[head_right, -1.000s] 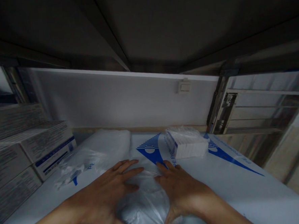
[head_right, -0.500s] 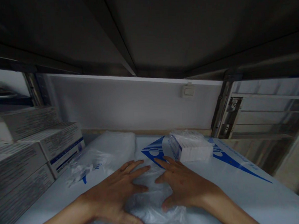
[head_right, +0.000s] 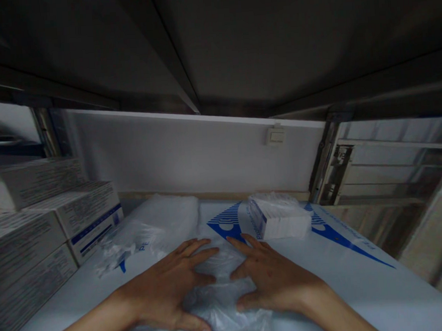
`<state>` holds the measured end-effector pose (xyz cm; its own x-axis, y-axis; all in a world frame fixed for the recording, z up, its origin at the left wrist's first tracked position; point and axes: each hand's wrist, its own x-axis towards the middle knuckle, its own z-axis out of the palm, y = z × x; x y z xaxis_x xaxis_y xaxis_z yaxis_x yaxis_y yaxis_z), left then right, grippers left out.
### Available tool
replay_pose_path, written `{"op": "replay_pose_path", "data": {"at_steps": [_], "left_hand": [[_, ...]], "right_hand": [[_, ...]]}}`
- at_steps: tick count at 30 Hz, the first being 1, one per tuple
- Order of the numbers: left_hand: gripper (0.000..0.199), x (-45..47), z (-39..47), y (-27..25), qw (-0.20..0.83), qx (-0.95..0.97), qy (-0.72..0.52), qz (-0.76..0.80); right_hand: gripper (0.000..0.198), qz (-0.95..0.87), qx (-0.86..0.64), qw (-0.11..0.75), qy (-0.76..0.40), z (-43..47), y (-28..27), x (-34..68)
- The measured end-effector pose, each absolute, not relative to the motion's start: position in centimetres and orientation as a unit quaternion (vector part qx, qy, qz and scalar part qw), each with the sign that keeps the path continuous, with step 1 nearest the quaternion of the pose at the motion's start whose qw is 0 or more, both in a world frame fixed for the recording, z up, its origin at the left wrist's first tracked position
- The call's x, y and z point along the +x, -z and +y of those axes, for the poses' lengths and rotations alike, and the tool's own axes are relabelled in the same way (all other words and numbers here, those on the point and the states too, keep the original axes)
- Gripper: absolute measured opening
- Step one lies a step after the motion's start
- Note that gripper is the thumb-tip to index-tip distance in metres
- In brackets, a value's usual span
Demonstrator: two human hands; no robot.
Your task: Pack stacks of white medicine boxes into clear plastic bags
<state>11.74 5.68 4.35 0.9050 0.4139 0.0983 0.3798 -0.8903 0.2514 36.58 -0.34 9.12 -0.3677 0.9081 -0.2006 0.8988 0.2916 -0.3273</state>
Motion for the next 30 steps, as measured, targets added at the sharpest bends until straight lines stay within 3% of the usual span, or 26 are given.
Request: {"op": "replay_pose_path", "data": {"at_steps": [30], "left_hand": [[0.081, 11.86, 5.3, -4.93, 0.093, 0.973, -0.095, 0.189]], "right_hand": [[0.046, -0.824, -0.542, 0.019, -0.165, -0.03, -9.35, 36.6]]}}
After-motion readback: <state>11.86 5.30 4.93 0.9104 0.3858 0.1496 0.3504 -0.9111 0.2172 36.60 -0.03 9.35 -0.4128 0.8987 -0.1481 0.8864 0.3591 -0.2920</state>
